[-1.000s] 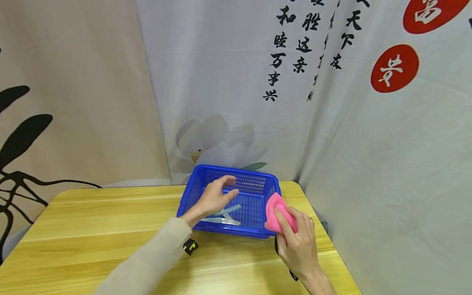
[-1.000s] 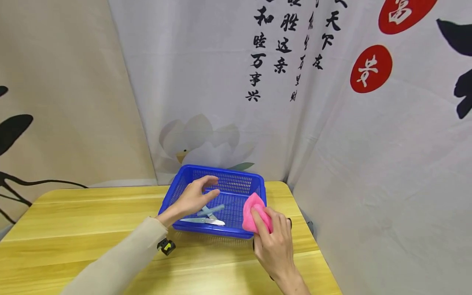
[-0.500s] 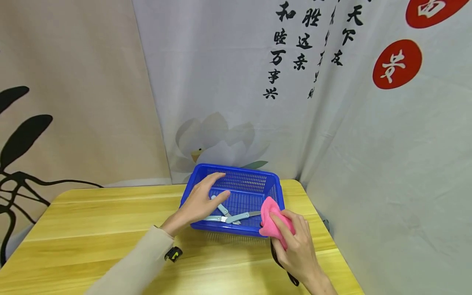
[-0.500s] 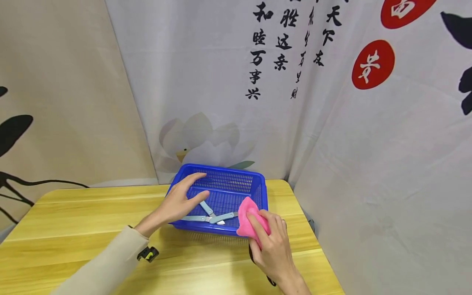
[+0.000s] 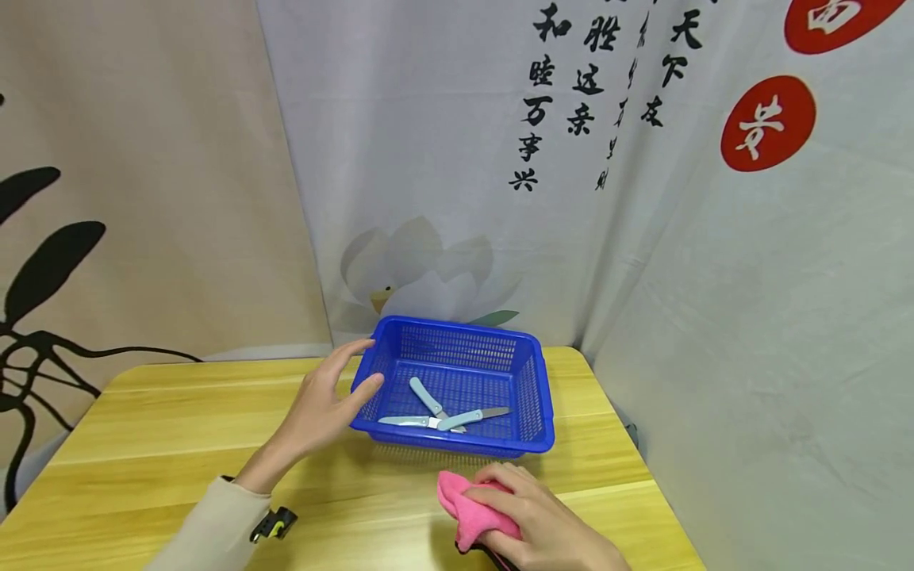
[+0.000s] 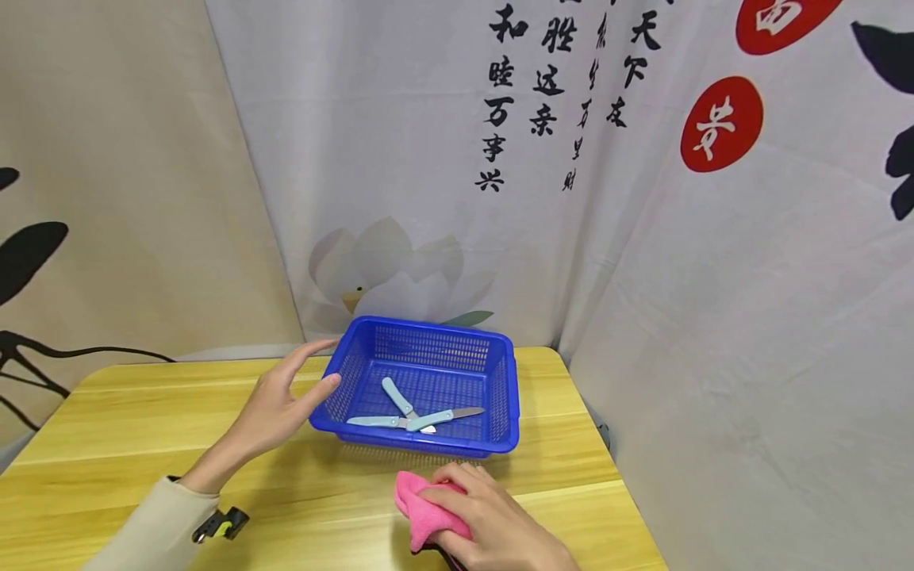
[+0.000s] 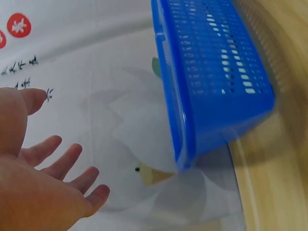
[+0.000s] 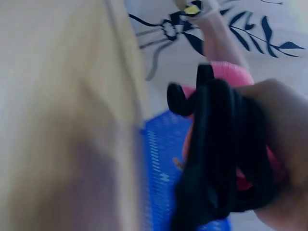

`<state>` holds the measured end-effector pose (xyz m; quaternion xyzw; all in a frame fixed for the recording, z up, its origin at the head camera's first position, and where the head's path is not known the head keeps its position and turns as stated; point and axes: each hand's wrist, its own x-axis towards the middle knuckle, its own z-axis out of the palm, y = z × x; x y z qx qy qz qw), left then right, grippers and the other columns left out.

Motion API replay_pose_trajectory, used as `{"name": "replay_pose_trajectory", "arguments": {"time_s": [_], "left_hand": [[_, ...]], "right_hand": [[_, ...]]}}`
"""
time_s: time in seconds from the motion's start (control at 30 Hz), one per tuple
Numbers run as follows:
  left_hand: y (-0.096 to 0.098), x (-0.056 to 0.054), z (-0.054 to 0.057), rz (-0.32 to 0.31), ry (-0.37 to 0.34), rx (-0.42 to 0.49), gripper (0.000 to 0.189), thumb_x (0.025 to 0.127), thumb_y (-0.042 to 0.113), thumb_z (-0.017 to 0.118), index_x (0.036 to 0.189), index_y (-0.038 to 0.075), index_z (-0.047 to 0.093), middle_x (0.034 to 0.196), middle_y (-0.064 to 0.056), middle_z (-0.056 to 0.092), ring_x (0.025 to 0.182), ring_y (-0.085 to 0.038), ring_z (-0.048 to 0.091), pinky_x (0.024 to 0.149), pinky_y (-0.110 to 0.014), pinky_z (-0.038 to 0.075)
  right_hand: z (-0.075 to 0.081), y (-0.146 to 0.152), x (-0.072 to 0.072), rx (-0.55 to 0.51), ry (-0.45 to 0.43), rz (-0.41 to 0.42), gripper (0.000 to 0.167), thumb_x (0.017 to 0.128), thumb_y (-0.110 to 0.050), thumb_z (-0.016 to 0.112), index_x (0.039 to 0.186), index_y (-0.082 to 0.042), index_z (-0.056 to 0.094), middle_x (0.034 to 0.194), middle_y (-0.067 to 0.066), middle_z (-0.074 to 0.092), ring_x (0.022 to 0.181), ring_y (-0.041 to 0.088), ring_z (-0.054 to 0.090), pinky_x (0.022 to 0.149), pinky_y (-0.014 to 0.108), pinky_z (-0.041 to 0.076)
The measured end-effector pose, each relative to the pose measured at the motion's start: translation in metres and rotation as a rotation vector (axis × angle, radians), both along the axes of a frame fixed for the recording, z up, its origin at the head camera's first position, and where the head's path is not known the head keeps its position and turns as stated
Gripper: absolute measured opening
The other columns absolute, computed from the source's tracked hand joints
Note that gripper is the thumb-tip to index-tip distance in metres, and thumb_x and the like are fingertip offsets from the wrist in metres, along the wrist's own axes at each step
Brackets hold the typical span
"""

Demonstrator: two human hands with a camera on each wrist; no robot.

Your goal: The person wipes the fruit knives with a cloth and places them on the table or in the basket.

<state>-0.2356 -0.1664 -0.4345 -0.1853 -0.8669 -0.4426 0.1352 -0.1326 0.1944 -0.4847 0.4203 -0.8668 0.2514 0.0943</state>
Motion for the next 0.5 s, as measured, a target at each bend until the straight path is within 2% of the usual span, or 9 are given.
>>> {"name": "replay_pose_trajectory", "arguments": {"time_s": [0.07, 0.13, 0.23, 0.37, 0.5], "left_hand": [[-0.007, 0.006, -0.002, 0.014, 0.017, 0.004, 0.056, 0.112, 0.029, 0.072, 0.163, 0.011, 0.055, 0.168, -0.018, 0.058, 0.158, -0.048, 0.051, 0.125, -0.078, 0.041], [-0.012, 0.012, -0.005, 0.027, 0.037, 0.002, 0.056, 0.112, 0.028, 0.072, 0.163, 0.011, 0.056, 0.166, -0.019, 0.06, 0.157, -0.049, 0.052, 0.124, -0.078, 0.041], [-0.018, 0.02, -0.011, 0.034, 0.06, -0.004, 0.056, 0.112, 0.026, 0.073, 0.163, 0.01, 0.055, 0.166, -0.02, 0.059, 0.156, -0.05, 0.052, 0.123, -0.079, 0.042], [-0.023, 0.031, -0.018, 0.039, 0.063, -0.014, 0.057, 0.111, 0.026, 0.074, 0.163, 0.01, 0.056, 0.166, -0.02, 0.059, 0.156, -0.051, 0.052, 0.122, -0.08, 0.041], [-0.027, 0.042, -0.025, 0.044, 0.05, -0.032, 0.057, 0.111, 0.028, 0.074, 0.163, 0.012, 0.056, 0.166, -0.02, 0.058, 0.155, -0.051, 0.053, 0.12, -0.083, 0.041]], "right_hand": [[-0.01, -0.006, -0.002, 0.032, 0.015, -0.006, 0.048, 0.101, -0.024, 0.084, 0.145, -0.037, 0.07, 0.136, -0.016, 0.065, 0.123, 0.006, 0.06, 0.105, 0.031, 0.055], [-0.02, -0.012, -0.005, 0.063, 0.068, -0.018, 0.043, 0.102, -0.027, 0.083, 0.143, -0.033, 0.07, 0.134, -0.013, 0.066, 0.121, 0.008, 0.062, 0.105, 0.033, 0.056], [-0.032, -0.019, -0.01, 0.115, 0.114, -0.033, 0.035, 0.107, -0.032, 0.078, 0.141, -0.028, 0.07, 0.132, -0.008, 0.067, 0.118, 0.01, 0.062, 0.103, 0.036, 0.058], [-0.041, -0.025, -0.012, 0.185, 0.053, -0.034, 0.031, 0.114, -0.041, 0.067, 0.142, -0.026, 0.069, 0.135, -0.008, 0.066, 0.122, 0.011, 0.062, 0.107, 0.037, 0.058], [-0.046, -0.028, -0.012, 0.216, 0.013, -0.002, 0.034, 0.116, -0.043, 0.063, 0.145, -0.025, 0.068, 0.14, -0.008, 0.066, 0.129, 0.012, 0.06, 0.112, 0.038, 0.056]]}}
